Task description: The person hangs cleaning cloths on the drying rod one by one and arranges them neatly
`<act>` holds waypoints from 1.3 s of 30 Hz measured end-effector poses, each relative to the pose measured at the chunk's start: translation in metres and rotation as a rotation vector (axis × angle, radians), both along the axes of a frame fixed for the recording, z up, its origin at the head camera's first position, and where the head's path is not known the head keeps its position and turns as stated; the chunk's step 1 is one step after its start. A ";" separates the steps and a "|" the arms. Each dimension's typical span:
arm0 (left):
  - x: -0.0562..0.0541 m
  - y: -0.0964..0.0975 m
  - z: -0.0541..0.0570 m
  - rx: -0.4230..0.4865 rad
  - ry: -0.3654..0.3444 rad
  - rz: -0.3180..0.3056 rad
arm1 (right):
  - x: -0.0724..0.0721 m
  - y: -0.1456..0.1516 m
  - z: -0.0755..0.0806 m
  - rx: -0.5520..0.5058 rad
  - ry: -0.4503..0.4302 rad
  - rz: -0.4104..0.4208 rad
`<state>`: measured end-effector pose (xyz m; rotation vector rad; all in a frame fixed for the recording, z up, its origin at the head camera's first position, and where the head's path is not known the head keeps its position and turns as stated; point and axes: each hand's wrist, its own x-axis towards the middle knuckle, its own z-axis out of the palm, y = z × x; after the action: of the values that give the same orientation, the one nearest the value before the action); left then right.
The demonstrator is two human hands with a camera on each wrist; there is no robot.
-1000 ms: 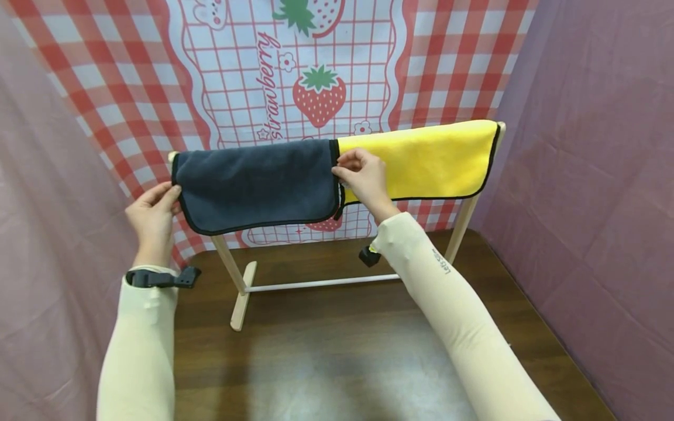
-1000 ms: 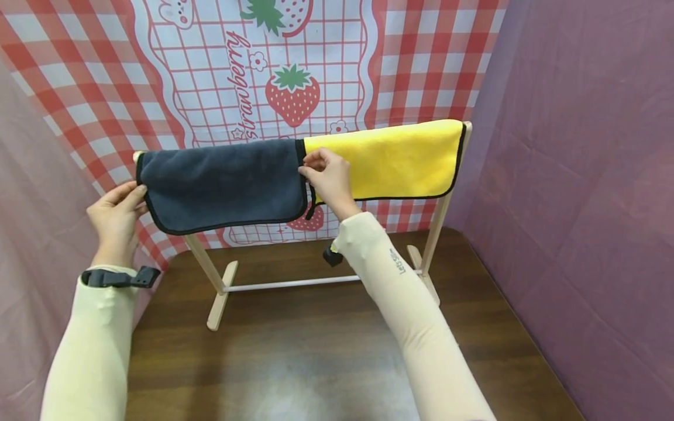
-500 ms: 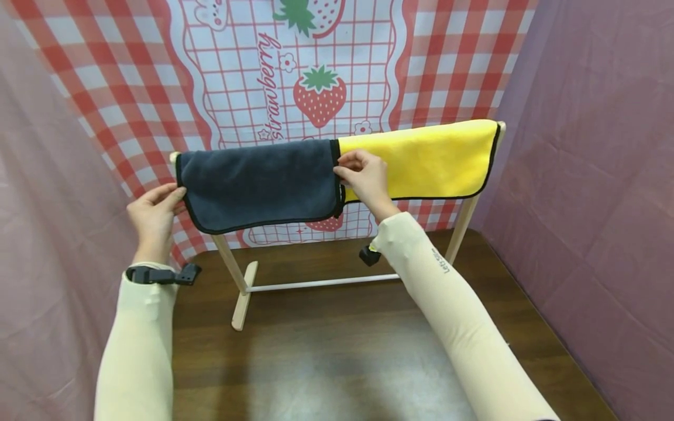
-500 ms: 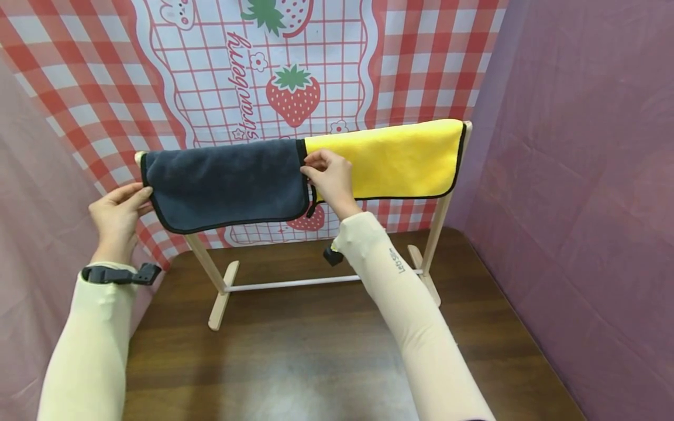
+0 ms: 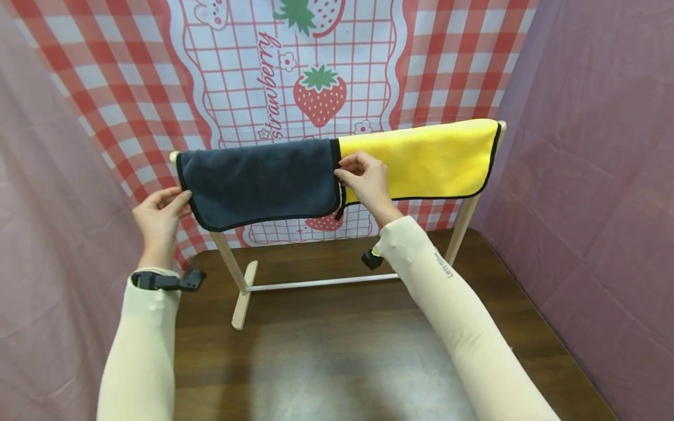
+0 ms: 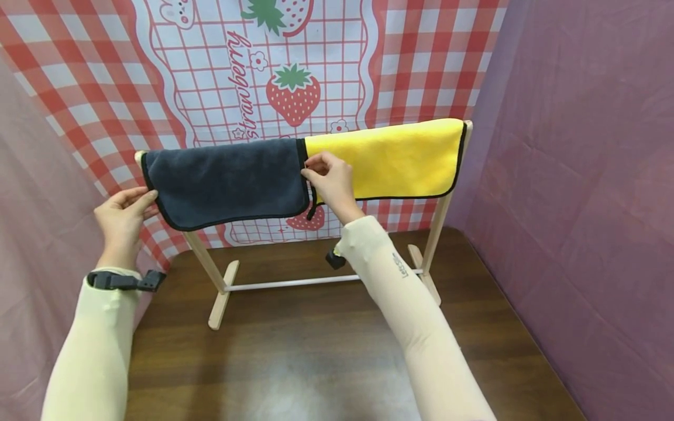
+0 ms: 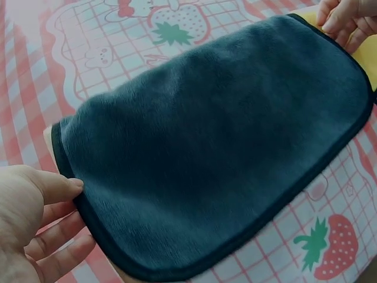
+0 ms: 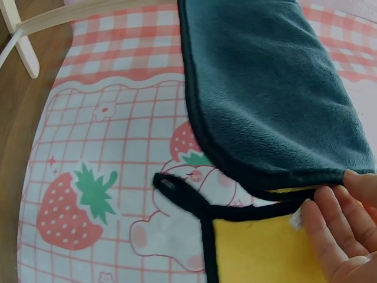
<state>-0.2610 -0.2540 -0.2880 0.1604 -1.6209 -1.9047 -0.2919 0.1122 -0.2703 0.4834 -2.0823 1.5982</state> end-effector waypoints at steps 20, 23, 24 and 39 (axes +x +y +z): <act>0.018 0.018 -0.079 -0.001 -0.031 -0.060 | 0.016 0.025 -0.070 -0.062 -0.110 0.006; 0.020 0.024 -0.093 -0.039 -0.059 -0.070 | 0.021 0.027 -0.083 -0.040 -0.134 -0.002; 0.021 0.026 -0.098 -0.053 -0.074 -0.075 | 0.023 0.028 -0.088 -0.040 -0.141 0.001; 0.038 0.073 -0.171 -0.071 -0.271 -0.242 | 0.052 0.041 -0.167 -0.142 -0.369 0.016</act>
<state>-0.2228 -0.1809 -0.4591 0.2078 -1.9621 -2.0729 -0.2396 0.1527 -0.4371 0.1640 -2.2025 1.9481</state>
